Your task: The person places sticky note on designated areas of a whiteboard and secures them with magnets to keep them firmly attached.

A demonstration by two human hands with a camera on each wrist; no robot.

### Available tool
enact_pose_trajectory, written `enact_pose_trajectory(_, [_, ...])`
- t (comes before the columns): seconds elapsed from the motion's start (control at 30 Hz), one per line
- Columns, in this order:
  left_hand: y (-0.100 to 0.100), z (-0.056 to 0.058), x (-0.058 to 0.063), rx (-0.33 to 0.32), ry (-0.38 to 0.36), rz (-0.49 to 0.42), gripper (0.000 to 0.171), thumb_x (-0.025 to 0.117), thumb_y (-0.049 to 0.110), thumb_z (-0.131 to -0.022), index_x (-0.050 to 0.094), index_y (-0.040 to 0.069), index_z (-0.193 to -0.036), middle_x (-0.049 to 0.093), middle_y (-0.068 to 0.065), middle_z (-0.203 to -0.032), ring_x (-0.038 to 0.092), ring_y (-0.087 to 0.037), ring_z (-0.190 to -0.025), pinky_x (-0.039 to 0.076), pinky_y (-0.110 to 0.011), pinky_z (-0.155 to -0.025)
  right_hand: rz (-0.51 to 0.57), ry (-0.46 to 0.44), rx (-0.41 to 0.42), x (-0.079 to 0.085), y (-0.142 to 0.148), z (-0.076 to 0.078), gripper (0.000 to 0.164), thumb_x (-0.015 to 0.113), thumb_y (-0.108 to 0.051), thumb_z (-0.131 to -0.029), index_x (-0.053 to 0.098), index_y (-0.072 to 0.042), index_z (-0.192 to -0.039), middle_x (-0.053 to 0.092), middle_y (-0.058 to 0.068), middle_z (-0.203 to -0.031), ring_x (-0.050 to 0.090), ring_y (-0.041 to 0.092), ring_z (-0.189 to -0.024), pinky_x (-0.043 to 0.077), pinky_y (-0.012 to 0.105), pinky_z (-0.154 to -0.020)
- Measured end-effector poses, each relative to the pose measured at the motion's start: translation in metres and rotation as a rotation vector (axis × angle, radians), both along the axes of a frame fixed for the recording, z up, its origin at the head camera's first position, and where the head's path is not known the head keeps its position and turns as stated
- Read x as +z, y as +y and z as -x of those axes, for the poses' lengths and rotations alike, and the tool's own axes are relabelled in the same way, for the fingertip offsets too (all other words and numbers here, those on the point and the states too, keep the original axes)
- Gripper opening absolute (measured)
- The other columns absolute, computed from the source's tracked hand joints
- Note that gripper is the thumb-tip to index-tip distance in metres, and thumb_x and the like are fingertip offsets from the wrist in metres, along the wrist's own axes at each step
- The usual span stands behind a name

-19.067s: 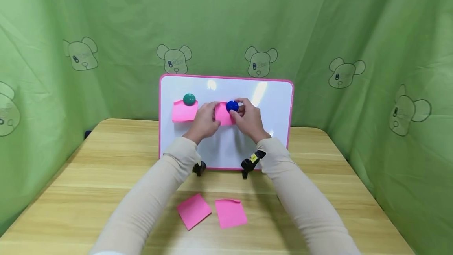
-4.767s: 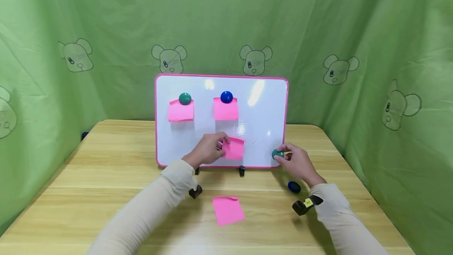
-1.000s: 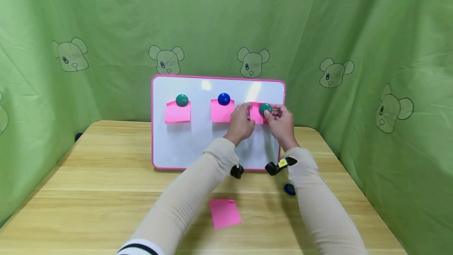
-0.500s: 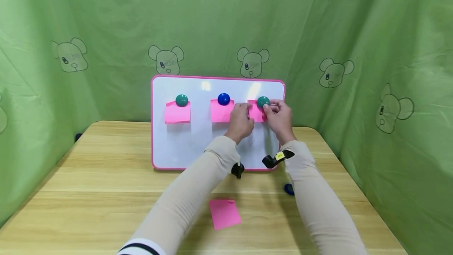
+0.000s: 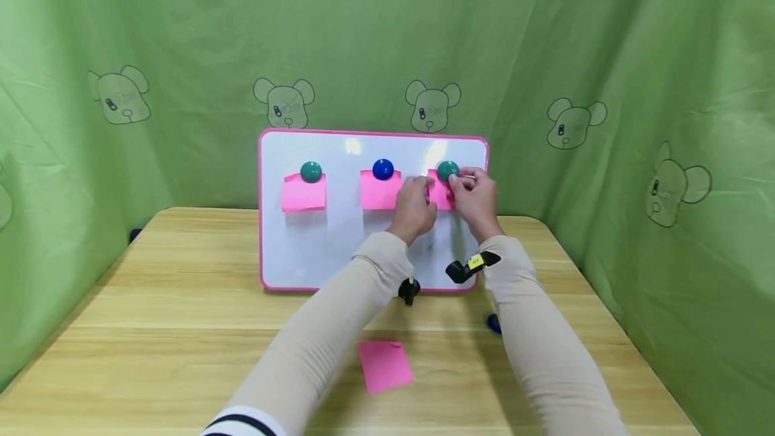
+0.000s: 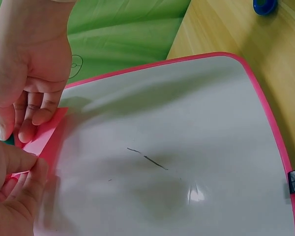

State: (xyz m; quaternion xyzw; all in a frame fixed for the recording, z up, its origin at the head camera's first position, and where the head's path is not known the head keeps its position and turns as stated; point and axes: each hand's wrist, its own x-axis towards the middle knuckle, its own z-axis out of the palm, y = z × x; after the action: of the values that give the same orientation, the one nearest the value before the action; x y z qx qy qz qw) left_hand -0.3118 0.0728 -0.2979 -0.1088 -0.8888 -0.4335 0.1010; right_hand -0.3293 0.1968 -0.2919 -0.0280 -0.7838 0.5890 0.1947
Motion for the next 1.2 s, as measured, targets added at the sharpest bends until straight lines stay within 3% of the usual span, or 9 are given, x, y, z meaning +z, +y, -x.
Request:
enact_pose_trajectory(0.3, [0.0039,-0.0008,0.0001,0.035,-0.021,-0.043,0.049,0.066,0.006,-0.091,0.052,0.011,-0.137,0.050,-0.004,-0.132,0.050,-0.015,-0.116,0.045,-0.024,-0.098,0.001,-0.016,-0.052,0.0013,-0.0022,0.0023,0.030,0.060,-0.015,-0.096,0.057,-0.001,-0.123,0.065,0.011,-0.101,0.060,0.010,-0.078,0.053,0.020,-0.068])
enact_pose_trajectory(0.6, [0.0044,-0.0015,-0.0002,0.032,-0.025,-0.037,0.047,0.066,0.007,-0.091,0.052,0.010,-0.136,0.051,-0.004,-0.127,0.050,-0.014,-0.110,0.047,-0.023,-0.094,-0.022,0.028,-0.106,-0.0015,-0.0042,0.0062,0.026,0.062,-0.013,-0.094,0.060,0.001,-0.116,0.062,0.005,-0.093,0.056,0.010,-0.080,0.050,0.020,-0.069])
enact_pose_trajectory(0.93, [0.0051,-0.0031,0.0022,0.019,-0.008,-0.015,0.048,0.065,0.004,-0.090,0.052,0.010,-0.136,0.050,-0.005,-0.131,0.050,-0.015,-0.112,0.045,-0.024,-0.096,-0.179,0.030,-0.229,-0.0031,-0.0056,0.0083,0.026,0.065,-0.017,-0.090,0.055,-0.002,-0.109,0.065,0.010,-0.092,0.057,0.017,-0.083,0.049,0.025,-0.068])
enact_pose_trajectory(1.2, [0.0044,-0.0025,0.0026,0.015,-0.010,0.006,0.049,0.065,0.004,-0.090,0.051,0.010,-0.137,0.050,-0.005,-0.133,0.049,-0.016,-0.119,0.042,-0.025,-0.101,-0.221,0.024,-0.240,-0.0054,-0.0043,0.0073,0.026,0.066,-0.018,-0.089,0.057,-0.003,-0.108,0.064,0.010,-0.089,0.056,0.019,-0.081,0.047,0.027,-0.067])
